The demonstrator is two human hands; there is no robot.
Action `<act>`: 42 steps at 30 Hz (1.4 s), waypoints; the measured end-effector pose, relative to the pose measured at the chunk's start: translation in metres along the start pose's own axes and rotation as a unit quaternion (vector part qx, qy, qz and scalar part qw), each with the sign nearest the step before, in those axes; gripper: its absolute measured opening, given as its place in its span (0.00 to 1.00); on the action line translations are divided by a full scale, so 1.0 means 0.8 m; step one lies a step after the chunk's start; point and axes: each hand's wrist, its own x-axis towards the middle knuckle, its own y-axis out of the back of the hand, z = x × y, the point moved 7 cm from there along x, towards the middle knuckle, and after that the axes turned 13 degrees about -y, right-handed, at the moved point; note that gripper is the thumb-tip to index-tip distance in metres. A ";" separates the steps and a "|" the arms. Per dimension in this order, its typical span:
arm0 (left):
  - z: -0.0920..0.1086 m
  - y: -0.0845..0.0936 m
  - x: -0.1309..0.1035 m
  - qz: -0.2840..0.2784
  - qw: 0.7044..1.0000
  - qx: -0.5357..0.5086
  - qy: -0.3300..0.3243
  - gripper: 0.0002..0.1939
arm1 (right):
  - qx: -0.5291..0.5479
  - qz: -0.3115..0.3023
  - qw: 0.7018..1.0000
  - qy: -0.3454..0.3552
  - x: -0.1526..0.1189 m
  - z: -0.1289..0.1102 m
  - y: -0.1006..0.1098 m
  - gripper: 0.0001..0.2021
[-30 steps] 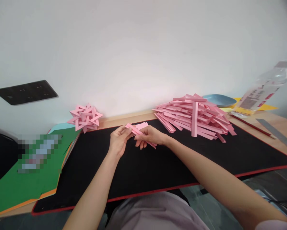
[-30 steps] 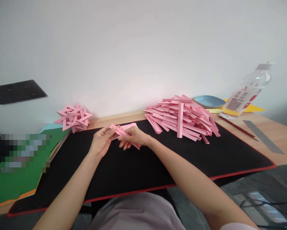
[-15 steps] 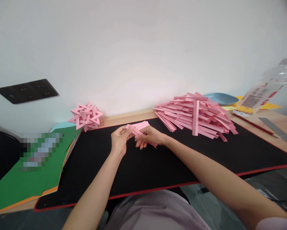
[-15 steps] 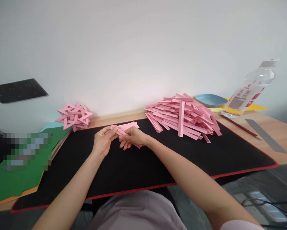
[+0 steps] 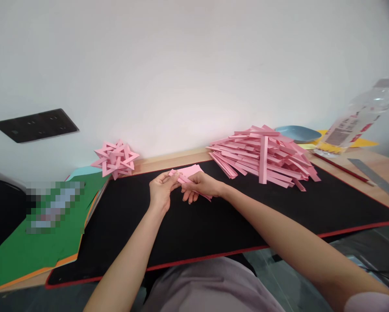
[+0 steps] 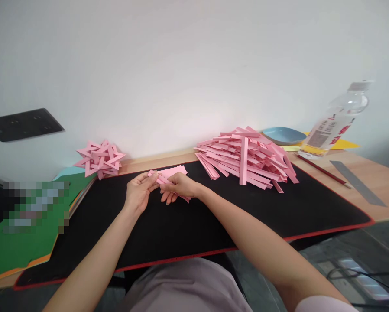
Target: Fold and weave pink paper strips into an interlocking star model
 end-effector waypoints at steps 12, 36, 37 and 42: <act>0.002 -0.002 -0.002 -0.012 1.000 0.002 -0.008 0.15 | -0.025 -0.027 0.999 0.013 -0.002 -0.001 -0.003 0.21; 0.011 -0.001 -0.002 0.016 0.999 0.030 -0.040 0.15 | -0.053 0.066 0.995 0.055 -0.003 -0.010 -0.001 0.10; 0.011 -0.001 -0.002 0.016 0.999 0.030 -0.040 0.15 | -0.051 0.063 0.995 0.052 -0.003 -0.010 -0.002 0.10; 0.012 -0.001 -0.003 0.021 0.999 0.029 -0.039 0.15 | -0.034 0.044 0.998 0.033 -0.005 -0.010 -0.006 0.10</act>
